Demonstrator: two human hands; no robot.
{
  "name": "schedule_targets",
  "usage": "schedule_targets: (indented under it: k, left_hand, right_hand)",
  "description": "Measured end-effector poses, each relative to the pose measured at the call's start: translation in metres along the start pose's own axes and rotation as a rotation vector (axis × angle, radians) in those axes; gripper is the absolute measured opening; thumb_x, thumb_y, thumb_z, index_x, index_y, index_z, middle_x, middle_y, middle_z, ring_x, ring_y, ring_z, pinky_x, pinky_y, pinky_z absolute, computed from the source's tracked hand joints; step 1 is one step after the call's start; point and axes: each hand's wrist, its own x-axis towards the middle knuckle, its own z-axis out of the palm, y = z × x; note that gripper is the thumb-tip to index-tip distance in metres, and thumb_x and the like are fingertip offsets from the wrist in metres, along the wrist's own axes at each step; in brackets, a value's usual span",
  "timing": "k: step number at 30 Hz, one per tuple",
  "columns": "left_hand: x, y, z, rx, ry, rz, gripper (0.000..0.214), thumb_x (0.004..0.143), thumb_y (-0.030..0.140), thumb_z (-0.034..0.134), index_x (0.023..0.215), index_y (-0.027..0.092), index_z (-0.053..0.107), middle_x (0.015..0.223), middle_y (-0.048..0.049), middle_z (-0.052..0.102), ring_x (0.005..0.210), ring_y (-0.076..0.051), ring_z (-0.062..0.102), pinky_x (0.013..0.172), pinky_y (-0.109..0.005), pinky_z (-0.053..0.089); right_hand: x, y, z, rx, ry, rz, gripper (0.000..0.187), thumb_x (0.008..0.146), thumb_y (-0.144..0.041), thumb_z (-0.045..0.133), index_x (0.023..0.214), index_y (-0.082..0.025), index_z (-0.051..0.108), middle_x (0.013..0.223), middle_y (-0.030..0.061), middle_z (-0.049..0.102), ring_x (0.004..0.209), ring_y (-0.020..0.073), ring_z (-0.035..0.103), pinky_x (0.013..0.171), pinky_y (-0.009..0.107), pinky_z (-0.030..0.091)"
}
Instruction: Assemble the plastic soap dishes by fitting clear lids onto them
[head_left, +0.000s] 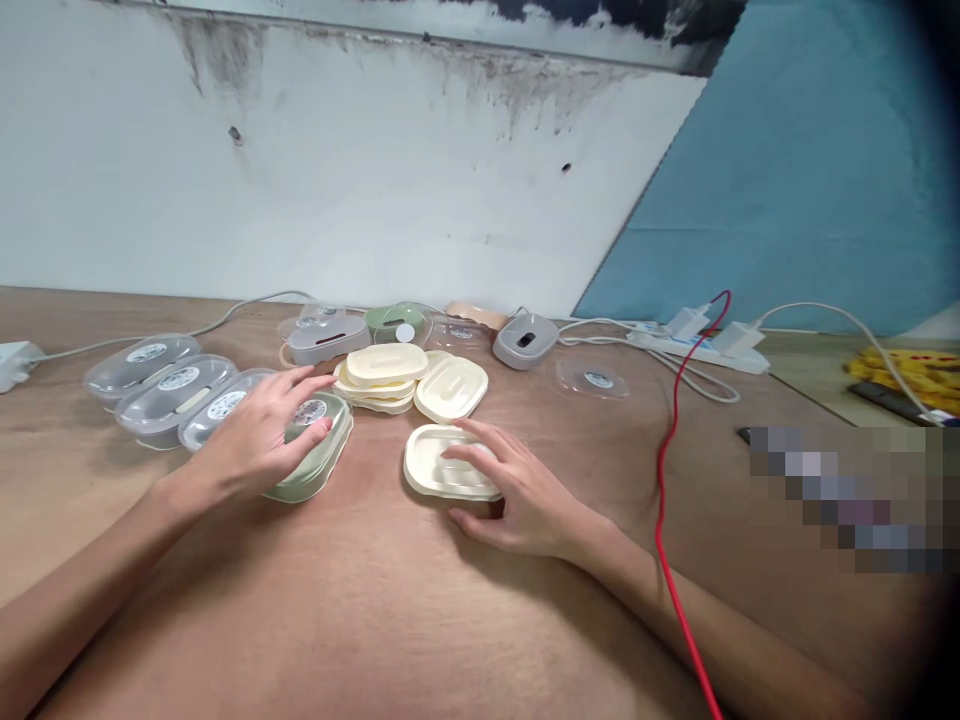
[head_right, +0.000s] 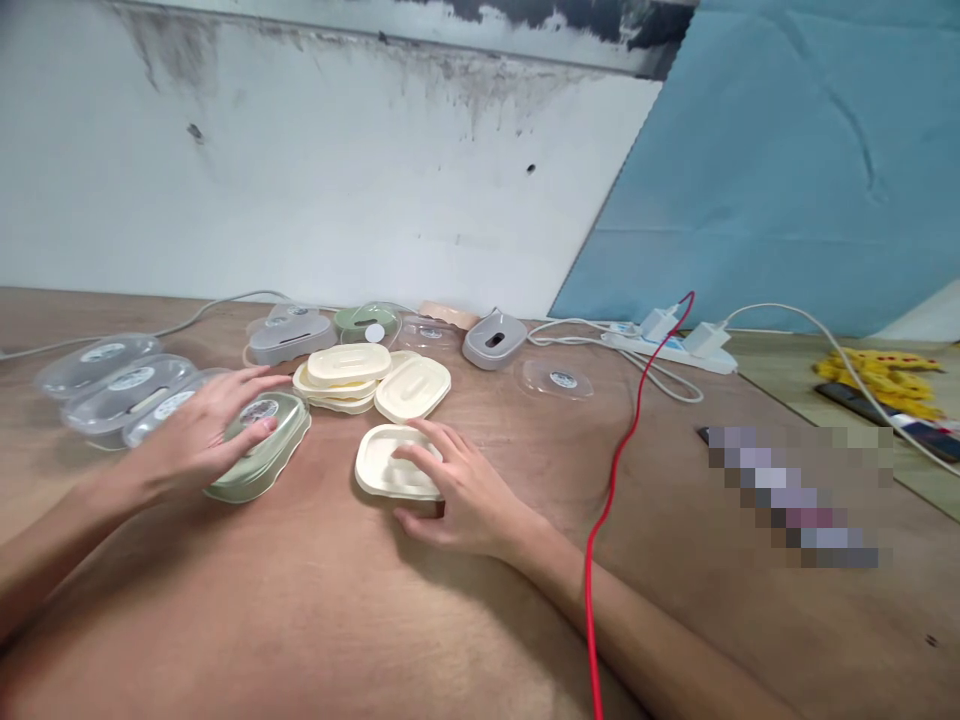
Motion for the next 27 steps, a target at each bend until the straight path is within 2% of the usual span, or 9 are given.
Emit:
schedule_targets:
  k: [3,6,8,11,16,20,23,27]
  left_hand:
    - [-0.001,0.002,-0.001,0.014,-0.027,-0.036,0.05,0.096,0.048,0.047,0.135,0.023,0.066,0.143,-0.0116,0.066,0.139,-0.036,0.054,0.113,-0.057,0.045]
    - [-0.001,0.007,-0.005,0.031,-0.006,-0.031,0.046,0.093,0.045,0.051,0.129,0.022,0.069,0.131,-0.0109,0.073,0.124,-0.035,0.063,0.107,-0.055,0.049]
    - [-0.001,0.008,-0.007,0.061,-0.023,-0.024,0.048,0.094,0.052,0.053,0.129,0.022,0.069,0.134,-0.0125,0.07,0.124,-0.038,0.062,0.107,-0.059,0.047]
    - [-0.001,0.004,-0.006,0.088,-0.046,-0.014,0.061,0.092,0.064,0.056,0.136,0.023,0.066,0.143,-0.0148,0.063,0.134,-0.042,0.053,0.108,-0.063,0.044]
    - [-0.001,0.002,-0.007,0.084,-0.048,0.01,0.058,0.091,0.055,0.056,0.137,0.02,0.063,0.132,-0.0139,0.069,0.124,-0.037,0.058,0.11,-0.059,0.042]
    - [-0.002,0.007,-0.012,0.118,-0.072,-0.022,0.061,0.088,0.059,0.057,0.137,0.021,0.063,0.131,-0.0135,0.067,0.122,-0.037,0.056,0.109,-0.059,0.042]
    - [-0.003,0.009,-0.012,0.151,-0.107,-0.024,0.064,0.091,0.058,0.054,0.14,0.017,0.059,0.131,-0.0171,0.063,0.125,-0.039,0.053,0.112,-0.061,0.038]
    - [-0.003,0.007,-0.007,0.153,-0.088,-0.005,0.066,0.09,0.061,0.05,0.138,0.016,0.059,0.128,-0.0187,0.063,0.127,-0.041,0.053,0.116,-0.064,0.034]
  right_hand:
    - [0.0,0.002,0.001,-0.01,0.004,-0.02,0.055,0.084,-0.028,0.075,0.137,-0.022,0.06,0.156,0.0202,0.048,0.144,0.0369,0.049,0.113,0.059,0.049]
    - [0.0,0.004,0.003,-0.014,0.013,-0.017,0.053,0.085,-0.023,0.071,0.137,-0.022,0.061,0.156,0.0194,0.05,0.142,0.0358,0.052,0.112,0.058,0.049]
    - [0.001,0.005,0.004,-0.013,0.02,-0.01,0.05,0.088,-0.023,0.069,0.137,-0.022,0.062,0.155,0.019,0.051,0.141,0.0352,0.054,0.111,0.058,0.05]
    - [0.001,0.005,0.005,-0.016,0.023,-0.014,0.048,0.09,-0.024,0.069,0.137,-0.022,0.063,0.155,0.0197,0.051,0.141,0.0354,0.053,0.112,0.058,0.05]
    - [0.001,0.005,0.004,-0.014,0.018,-0.013,0.049,0.09,-0.023,0.071,0.138,-0.022,0.062,0.154,0.0195,0.051,0.142,0.0349,0.052,0.113,0.057,0.05]
    - [0.0,0.007,0.005,-0.018,0.023,-0.025,0.048,0.091,-0.024,0.071,0.138,-0.022,0.062,0.154,0.02,0.051,0.142,0.0351,0.053,0.112,0.057,0.05]
    - [0.0,0.008,0.006,-0.022,0.027,-0.029,0.048,0.091,-0.024,0.071,0.138,-0.022,0.062,0.154,0.0198,0.051,0.142,0.0352,0.053,0.112,0.057,0.051]
    - [0.001,0.008,0.006,-0.028,0.021,-0.023,0.048,0.091,-0.024,0.071,0.138,-0.022,0.062,0.154,0.0193,0.052,0.142,0.0355,0.052,0.112,0.056,0.051]
